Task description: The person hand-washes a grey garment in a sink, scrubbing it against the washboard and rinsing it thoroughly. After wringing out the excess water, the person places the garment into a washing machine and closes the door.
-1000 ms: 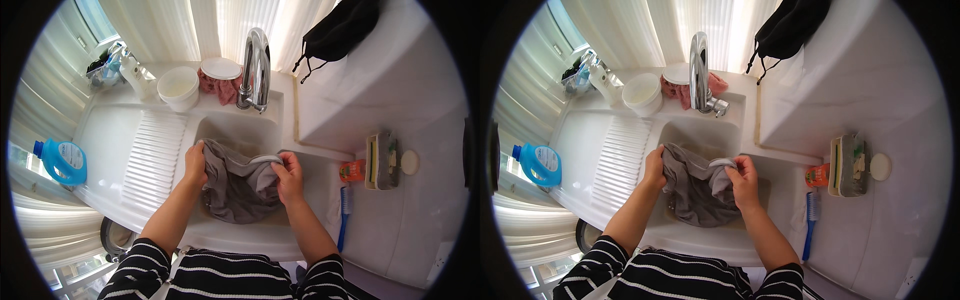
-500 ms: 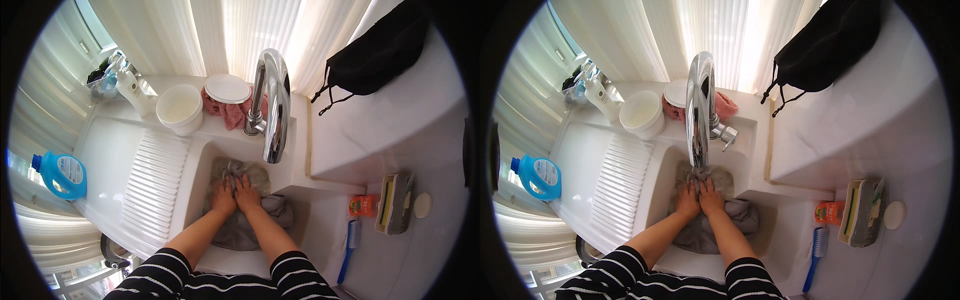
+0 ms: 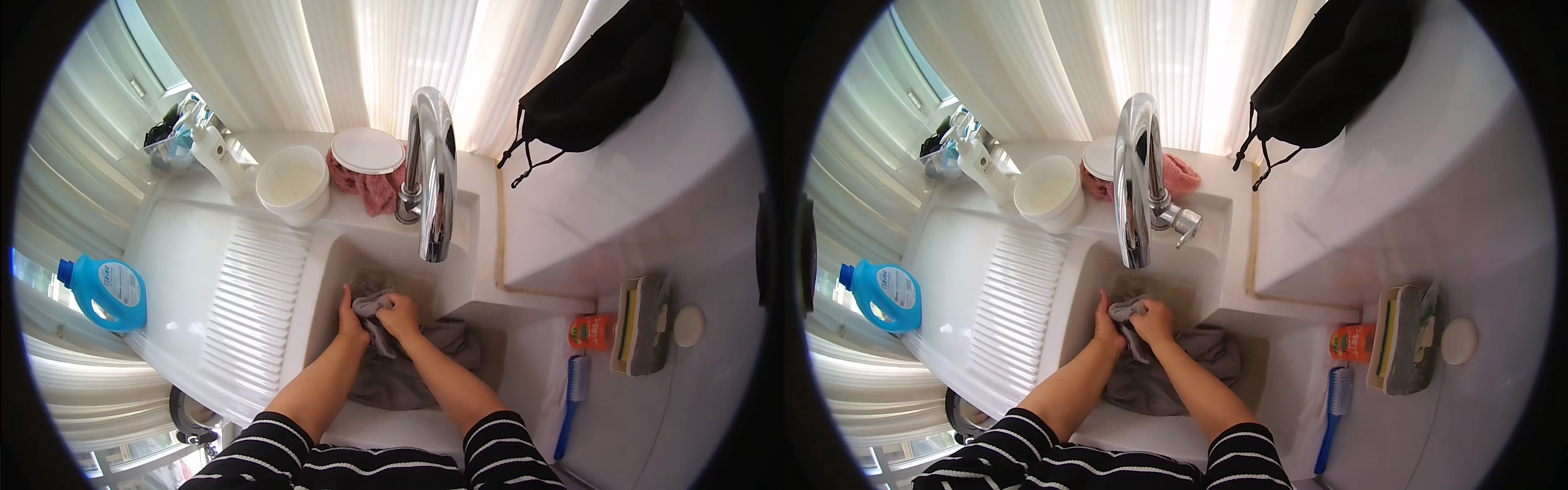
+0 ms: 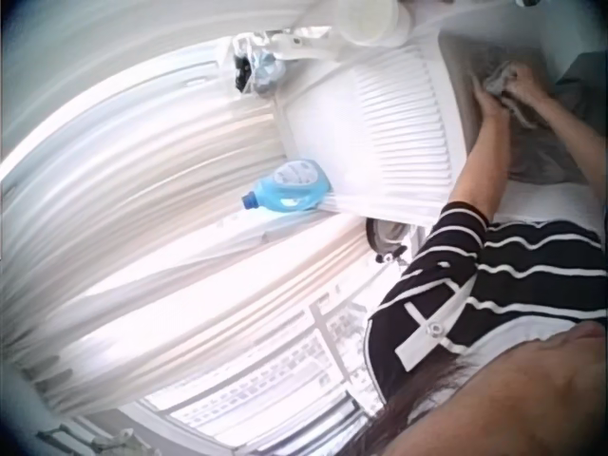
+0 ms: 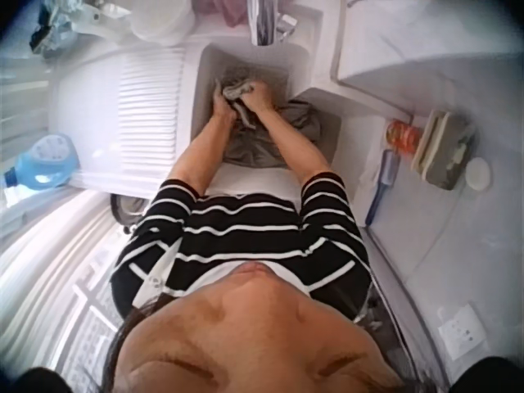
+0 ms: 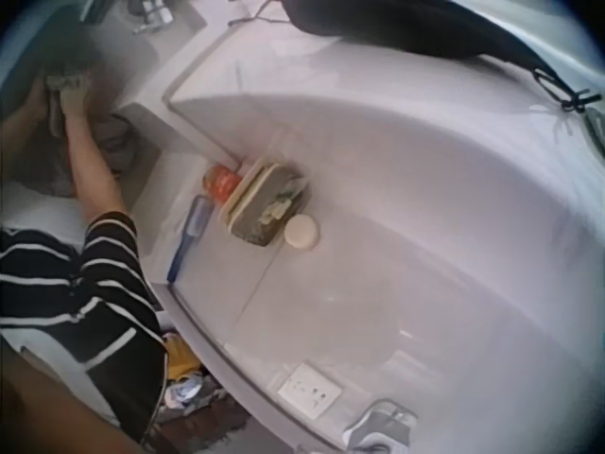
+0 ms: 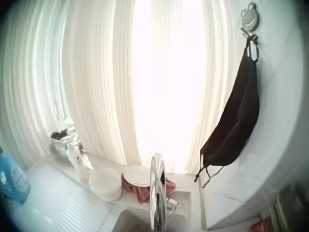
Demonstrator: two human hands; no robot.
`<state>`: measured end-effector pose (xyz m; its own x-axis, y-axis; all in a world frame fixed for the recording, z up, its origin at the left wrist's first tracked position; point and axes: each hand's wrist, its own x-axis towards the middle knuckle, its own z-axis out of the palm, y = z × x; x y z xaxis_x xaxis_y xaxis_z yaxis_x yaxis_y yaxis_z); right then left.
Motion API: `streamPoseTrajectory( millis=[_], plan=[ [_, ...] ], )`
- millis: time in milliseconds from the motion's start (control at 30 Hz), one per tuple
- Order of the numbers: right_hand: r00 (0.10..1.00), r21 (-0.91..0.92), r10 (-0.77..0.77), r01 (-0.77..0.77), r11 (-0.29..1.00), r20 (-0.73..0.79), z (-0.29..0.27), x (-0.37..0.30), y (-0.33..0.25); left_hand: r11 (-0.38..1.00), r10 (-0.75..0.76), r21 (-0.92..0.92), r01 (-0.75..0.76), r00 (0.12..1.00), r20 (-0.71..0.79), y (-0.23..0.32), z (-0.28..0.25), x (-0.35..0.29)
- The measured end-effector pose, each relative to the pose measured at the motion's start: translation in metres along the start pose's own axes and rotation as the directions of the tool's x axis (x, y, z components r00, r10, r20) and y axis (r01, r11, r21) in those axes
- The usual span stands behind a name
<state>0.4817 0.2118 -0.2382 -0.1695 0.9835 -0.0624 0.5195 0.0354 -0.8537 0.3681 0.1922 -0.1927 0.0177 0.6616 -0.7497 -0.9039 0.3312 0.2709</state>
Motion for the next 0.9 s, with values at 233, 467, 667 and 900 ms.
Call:
streamPoseTrajectory(
  millis=[233, 467, 667, 900],
  plan=[
    [0.948, -0.155, -0.307, 0.292, 0.944, -0.083, -0.036, -0.067, -0.071, 0.923, -0.357, 0.075, 0.377, 0.766, 0.535, -0.016, -0.055, 0.029],
    [0.961, 0.060, -0.117, 0.136, 0.989, -0.252, -0.008, -0.080, -0.051, 0.999, 0.041, 0.003, -0.046, 0.911, 0.410, -0.040, -0.076, 0.013],
    [0.909, 0.163, 0.076, -0.009, 0.987, -0.409, -0.005, -0.044, -0.017, 0.952, -0.266, 0.185, 0.244, 0.958, 0.106, -0.029, 0.004, -0.040],
    [0.960, 0.358, -0.033, 0.135, 0.924, -0.277, -0.038, -0.042, -0.087, 0.942, -0.151, 0.321, 0.098, 0.978, 0.145, 0.020, 0.033, -0.064]
  ],
)
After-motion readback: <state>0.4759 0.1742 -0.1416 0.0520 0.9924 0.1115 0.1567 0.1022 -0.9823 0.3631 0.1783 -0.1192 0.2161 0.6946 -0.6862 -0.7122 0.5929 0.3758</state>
